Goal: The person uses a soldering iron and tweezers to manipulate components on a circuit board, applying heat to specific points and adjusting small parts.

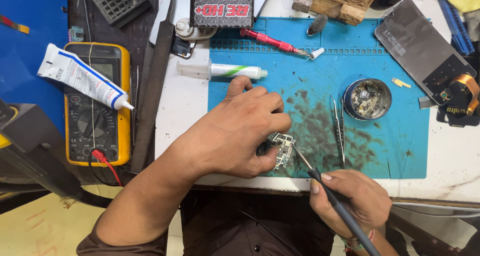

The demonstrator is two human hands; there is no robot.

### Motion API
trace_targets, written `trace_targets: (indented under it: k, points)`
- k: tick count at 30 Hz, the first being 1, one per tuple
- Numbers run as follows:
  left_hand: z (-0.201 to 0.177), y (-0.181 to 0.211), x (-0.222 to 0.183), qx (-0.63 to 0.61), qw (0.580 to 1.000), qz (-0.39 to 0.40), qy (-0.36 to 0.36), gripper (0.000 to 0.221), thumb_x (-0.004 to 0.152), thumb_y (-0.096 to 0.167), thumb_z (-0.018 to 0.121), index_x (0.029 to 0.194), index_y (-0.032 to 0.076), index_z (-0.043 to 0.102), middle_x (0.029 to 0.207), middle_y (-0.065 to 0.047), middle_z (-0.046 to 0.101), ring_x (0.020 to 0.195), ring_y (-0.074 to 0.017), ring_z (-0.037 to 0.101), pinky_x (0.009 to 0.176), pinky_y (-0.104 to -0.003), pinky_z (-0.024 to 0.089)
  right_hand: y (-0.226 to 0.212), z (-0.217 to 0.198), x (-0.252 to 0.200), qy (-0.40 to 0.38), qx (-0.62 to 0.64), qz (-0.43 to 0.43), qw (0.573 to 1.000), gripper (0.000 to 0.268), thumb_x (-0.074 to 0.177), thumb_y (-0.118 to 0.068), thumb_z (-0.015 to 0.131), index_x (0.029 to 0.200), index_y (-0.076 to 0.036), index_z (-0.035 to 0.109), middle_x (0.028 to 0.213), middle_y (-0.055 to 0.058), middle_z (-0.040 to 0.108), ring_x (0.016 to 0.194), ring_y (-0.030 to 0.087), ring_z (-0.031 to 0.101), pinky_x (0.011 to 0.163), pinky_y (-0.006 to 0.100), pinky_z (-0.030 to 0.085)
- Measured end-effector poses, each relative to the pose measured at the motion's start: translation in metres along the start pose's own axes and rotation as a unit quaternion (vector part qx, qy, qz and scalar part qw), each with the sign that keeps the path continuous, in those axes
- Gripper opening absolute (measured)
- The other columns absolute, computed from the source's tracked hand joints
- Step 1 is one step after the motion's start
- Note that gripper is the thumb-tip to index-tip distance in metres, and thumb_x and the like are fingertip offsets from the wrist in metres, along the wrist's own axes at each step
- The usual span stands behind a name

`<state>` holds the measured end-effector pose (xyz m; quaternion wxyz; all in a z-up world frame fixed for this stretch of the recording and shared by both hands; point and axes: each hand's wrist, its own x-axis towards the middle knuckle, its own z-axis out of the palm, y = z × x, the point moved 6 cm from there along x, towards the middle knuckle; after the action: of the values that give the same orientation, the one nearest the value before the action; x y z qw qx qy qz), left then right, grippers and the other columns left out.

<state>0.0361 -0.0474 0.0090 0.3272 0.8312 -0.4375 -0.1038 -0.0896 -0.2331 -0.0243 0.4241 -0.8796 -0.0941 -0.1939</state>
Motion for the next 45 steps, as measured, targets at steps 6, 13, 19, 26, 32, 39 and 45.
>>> trace_targets:
  k: [6, 13, 19, 26, 32, 39, 45]
  points:
    - [0.0008, -0.0003, -0.0015, 0.004, 1.000, 0.008, 0.011, 0.027, 0.074, 0.027, 0.075, 0.092, 0.009, 0.066, 0.094, -0.011, 0.058, 0.098, -0.0303, 0.059, 0.104, -0.050, 0.031, 0.0030, 0.0011, 0.0010, -0.020, 0.000, 0.010, 1.000, 0.020, 0.077, -0.002, 0.081, 0.091, -0.002, 0.067, 0.075, 0.009, 0.071, 0.064, 0.018, 0.070, 0.057, 0.027, 0.052]
    - [-0.0002, 0.0003, -0.0020, 0.008, 1.000, 0.012, 0.017, 0.026, 0.074, 0.026, 0.074, 0.091, 0.009, 0.065, 0.093, -0.011, 0.057, 0.098, -0.0303, 0.059, 0.104, -0.050, 0.031, 0.0029, 0.0021, 0.0011, -0.021, -0.005, 0.006, 1.000, 0.021, 0.077, -0.004, 0.083, 0.091, -0.002, 0.067, 0.077, 0.011, 0.071, 0.065, 0.019, 0.071, 0.058, 0.027, 0.052]
    - [0.0008, -0.0010, -0.0011, 0.002, 1.000, 0.005, 0.007, 0.025, 0.074, 0.026, 0.074, 0.091, 0.009, 0.066, 0.092, -0.011, 0.057, 0.096, -0.0291, 0.058, 0.105, -0.050, 0.031, 0.0047, 0.0020, -0.0002, -0.019, -0.004, 0.009, 1.000, 0.021, 0.077, -0.005, 0.083, 0.091, -0.002, 0.067, 0.077, 0.011, 0.071, 0.065, 0.019, 0.071, 0.058, 0.028, 0.052]
    - [0.0012, -0.0008, -0.0011, 0.006, 1.000, 0.006, 0.007, 0.025, 0.074, 0.026, 0.074, 0.090, 0.009, 0.066, 0.091, -0.010, 0.057, 0.096, -0.0284, 0.058, 0.105, -0.050, 0.031, 0.0039, 0.0022, 0.0005, -0.021, -0.008, 0.008, 1.000, 0.021, 0.077, -0.005, 0.083, 0.091, -0.002, 0.067, 0.077, 0.011, 0.071, 0.065, 0.019, 0.072, 0.058, 0.028, 0.053]
    - [0.0011, -0.0006, -0.0010, 0.006, 1.000, 0.004, 0.007, 0.024, 0.074, 0.025, 0.074, 0.090, 0.009, 0.066, 0.091, -0.010, 0.057, 0.096, -0.0283, 0.058, 0.105, -0.050, 0.031, 0.0037, 0.0022, 0.0014, -0.022, -0.002, 0.008, 1.000, 0.021, 0.077, -0.005, 0.083, 0.091, -0.002, 0.066, 0.076, 0.011, 0.071, 0.065, 0.019, 0.072, 0.058, 0.027, 0.053]
    - [0.0006, -0.0004, -0.0014, 0.003, 1.000, 0.009, 0.012, 0.024, 0.075, 0.026, 0.074, 0.090, 0.009, 0.066, 0.092, -0.010, 0.057, 0.096, -0.0286, 0.058, 0.104, -0.050, 0.031, 0.0038, 0.0024, 0.0017, -0.021, -0.002, 0.007, 1.000, 0.021, 0.077, -0.004, 0.083, 0.090, -0.002, 0.067, 0.076, 0.011, 0.071, 0.065, 0.019, 0.071, 0.057, 0.027, 0.052]
    - [0.0010, -0.0005, -0.0018, 0.005, 1.000, 0.008, 0.011, 0.025, 0.075, 0.026, 0.074, 0.091, 0.009, 0.066, 0.092, -0.010, 0.057, 0.096, -0.0287, 0.058, 0.105, -0.050, 0.031, 0.0025, 0.0025, 0.0018, -0.024, 0.000, 0.007, 1.000, 0.021, 0.077, -0.004, 0.082, 0.091, -0.002, 0.067, 0.077, 0.011, 0.071, 0.066, 0.019, 0.072, 0.059, 0.028, 0.053]
